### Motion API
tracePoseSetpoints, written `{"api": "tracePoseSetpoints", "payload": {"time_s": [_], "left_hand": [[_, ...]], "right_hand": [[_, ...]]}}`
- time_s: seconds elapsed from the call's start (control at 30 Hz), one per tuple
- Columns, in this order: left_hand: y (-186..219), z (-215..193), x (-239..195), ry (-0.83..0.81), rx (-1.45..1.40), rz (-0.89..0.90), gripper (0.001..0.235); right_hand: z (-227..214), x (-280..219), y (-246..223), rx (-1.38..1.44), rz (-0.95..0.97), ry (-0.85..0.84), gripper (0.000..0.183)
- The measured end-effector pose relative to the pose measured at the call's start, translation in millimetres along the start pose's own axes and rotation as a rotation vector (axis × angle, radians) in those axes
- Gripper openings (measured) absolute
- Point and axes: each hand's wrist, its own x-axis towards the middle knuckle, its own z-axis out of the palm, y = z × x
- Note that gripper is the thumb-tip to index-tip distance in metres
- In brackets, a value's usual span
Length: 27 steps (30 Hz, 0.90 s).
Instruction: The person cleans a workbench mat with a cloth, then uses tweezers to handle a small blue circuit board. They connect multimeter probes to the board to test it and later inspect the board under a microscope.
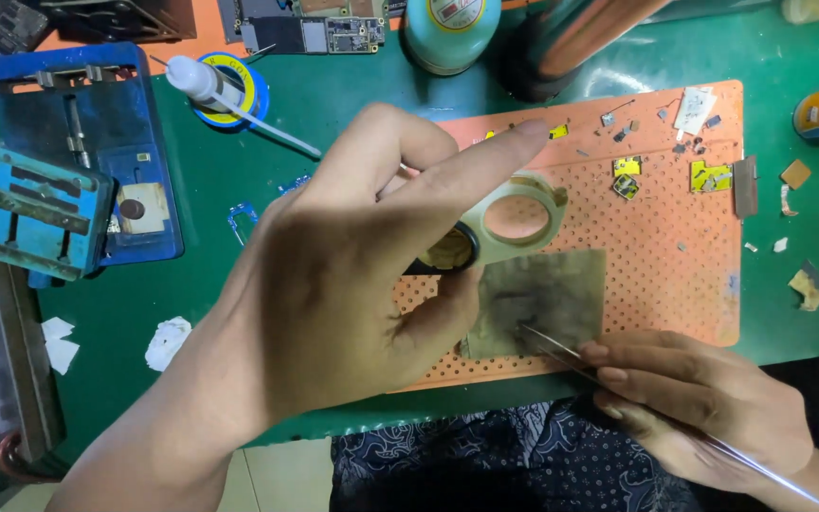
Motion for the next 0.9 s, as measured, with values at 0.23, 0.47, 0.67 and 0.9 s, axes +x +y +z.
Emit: {"api": "tracePoseSetpoints", "payload": {"time_s": [0.23, 0.47, 0.67, 0.9], "left_hand": [[-3.9, 3.4, -1.7, -0.003, 0.037, 0.001, 0.055], [-5.4, 4.4, -0.6, -0.030, 0.019, 0.010, 0.053], [-1.5, 3.7, 3.9, -0.083, 0.023, 0.045, 0.051], [3.0, 16.3, -3.3, -0.270, -0.142, 0.242, 0.029]], "right_hand": [[0.0, -0.2, 0.5, 0.047, -0.026, -0.006, 0.022], [-1.0, -1.2, 1.6, 0.055, -0.049, -0.004, 0.023], [-3.3, 1.9, -0.7, 0.068, -0.052, -0.006, 0.023], [-24.3, 5.8, -2.2, 0.017, 0.019, -0.011, 0.022]]}}
